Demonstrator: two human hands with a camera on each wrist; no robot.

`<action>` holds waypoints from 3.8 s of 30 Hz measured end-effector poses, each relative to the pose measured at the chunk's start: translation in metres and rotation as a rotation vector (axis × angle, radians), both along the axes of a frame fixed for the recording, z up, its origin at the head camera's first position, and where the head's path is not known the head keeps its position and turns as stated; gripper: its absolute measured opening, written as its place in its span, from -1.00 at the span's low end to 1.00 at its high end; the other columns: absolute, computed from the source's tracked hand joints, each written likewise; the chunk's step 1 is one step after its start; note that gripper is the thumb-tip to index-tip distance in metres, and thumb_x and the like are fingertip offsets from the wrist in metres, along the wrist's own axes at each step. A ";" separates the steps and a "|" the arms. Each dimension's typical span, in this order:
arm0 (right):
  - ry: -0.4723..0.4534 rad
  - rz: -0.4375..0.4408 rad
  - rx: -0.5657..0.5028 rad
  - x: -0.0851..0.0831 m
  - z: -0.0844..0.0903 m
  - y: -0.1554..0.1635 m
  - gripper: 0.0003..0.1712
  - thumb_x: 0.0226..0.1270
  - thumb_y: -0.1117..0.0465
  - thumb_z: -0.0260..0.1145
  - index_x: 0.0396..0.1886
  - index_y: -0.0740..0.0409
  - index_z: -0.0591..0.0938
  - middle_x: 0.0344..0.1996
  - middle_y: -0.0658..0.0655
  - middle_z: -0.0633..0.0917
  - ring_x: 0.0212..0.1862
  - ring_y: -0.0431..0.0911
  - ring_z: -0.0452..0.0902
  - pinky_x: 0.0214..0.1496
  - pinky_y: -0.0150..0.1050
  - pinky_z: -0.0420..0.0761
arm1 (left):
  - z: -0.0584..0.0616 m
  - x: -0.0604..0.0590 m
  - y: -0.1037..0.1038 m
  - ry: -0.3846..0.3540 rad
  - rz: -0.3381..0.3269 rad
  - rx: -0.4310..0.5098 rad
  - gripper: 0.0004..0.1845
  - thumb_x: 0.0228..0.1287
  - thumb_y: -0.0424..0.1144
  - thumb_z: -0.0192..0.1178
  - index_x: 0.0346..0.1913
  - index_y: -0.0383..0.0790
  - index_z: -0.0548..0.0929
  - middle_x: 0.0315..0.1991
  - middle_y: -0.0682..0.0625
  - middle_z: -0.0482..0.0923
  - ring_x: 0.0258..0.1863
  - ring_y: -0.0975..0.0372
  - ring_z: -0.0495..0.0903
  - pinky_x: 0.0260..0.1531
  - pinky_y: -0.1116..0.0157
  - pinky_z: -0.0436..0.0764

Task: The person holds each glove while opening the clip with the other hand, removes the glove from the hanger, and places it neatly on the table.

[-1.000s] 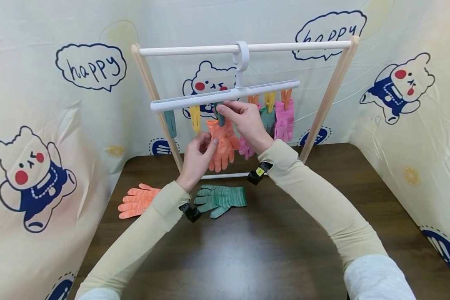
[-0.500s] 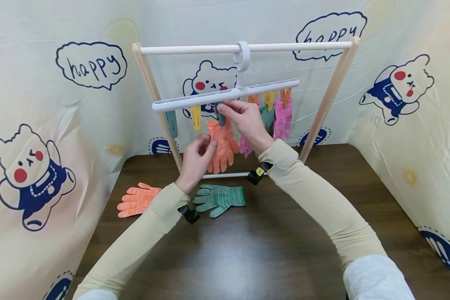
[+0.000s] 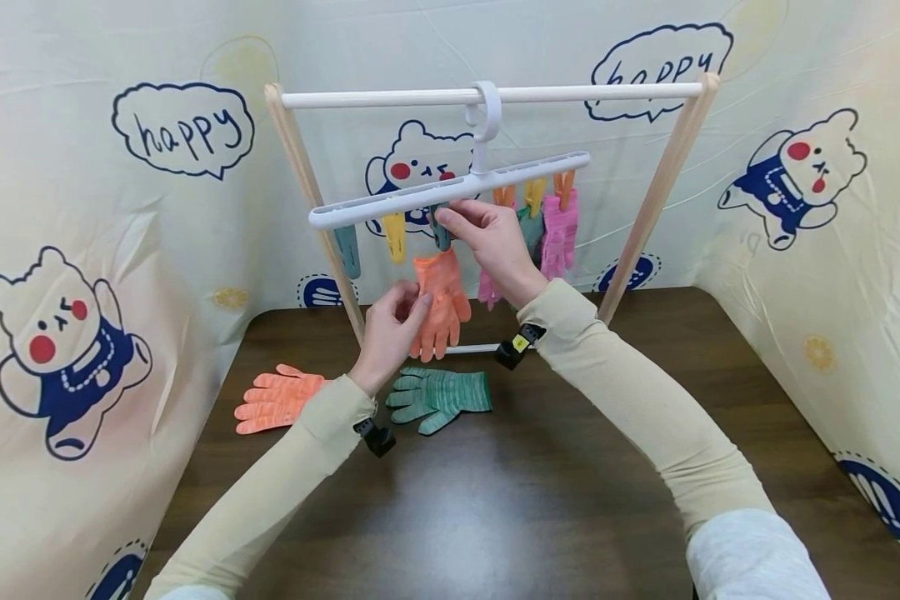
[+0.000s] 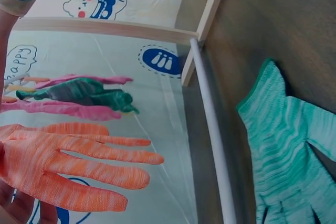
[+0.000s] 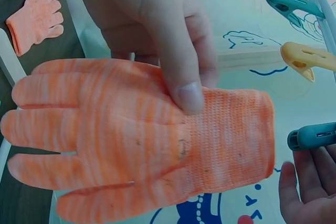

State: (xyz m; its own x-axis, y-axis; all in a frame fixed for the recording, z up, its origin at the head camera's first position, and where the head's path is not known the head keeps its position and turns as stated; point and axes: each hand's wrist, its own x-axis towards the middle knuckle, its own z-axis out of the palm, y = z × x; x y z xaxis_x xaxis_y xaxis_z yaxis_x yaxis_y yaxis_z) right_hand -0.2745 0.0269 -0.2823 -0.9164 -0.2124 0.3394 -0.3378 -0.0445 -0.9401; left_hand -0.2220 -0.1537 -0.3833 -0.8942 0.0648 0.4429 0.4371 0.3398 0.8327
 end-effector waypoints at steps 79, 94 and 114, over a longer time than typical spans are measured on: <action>-0.050 0.082 0.319 0.058 -0.084 0.100 -0.59 0.65 -0.01 0.18 0.21 0.15 0.68 0.14 0.15 0.73 0.13 -0.06 0.70 0.23 -0.12 0.64 | -0.034 0.050 -0.059 -0.018 0.077 -0.200 -0.85 0.48 -0.29 0.29 0.00 -0.25 0.70 -0.21 -0.09 0.67 -0.33 0.14 0.52 -0.36 0.44 0.53; -0.136 0.103 0.354 0.061 -0.118 0.126 -0.56 0.69 0.07 0.11 0.24 0.32 0.63 0.23 0.34 0.66 0.28 0.18 0.58 0.31 0.02 0.57 | -0.037 0.066 -0.091 -0.069 0.098 -0.326 -0.80 0.43 -0.39 0.30 0.05 -0.23 0.67 -0.09 -0.10 0.64 -0.20 0.12 0.55 -0.20 0.48 0.59; -0.144 0.082 0.348 0.063 -0.140 0.138 -0.50 0.74 0.08 0.00 0.13 0.43 0.66 0.08 0.41 0.71 0.05 -0.04 0.70 0.15 -0.08 0.68 | -0.049 0.095 -0.127 0.038 0.186 -0.698 -0.77 0.19 -0.48 0.38 -0.13 -0.16 0.68 -0.24 -0.02 0.62 -0.36 0.18 0.49 -0.41 0.23 0.58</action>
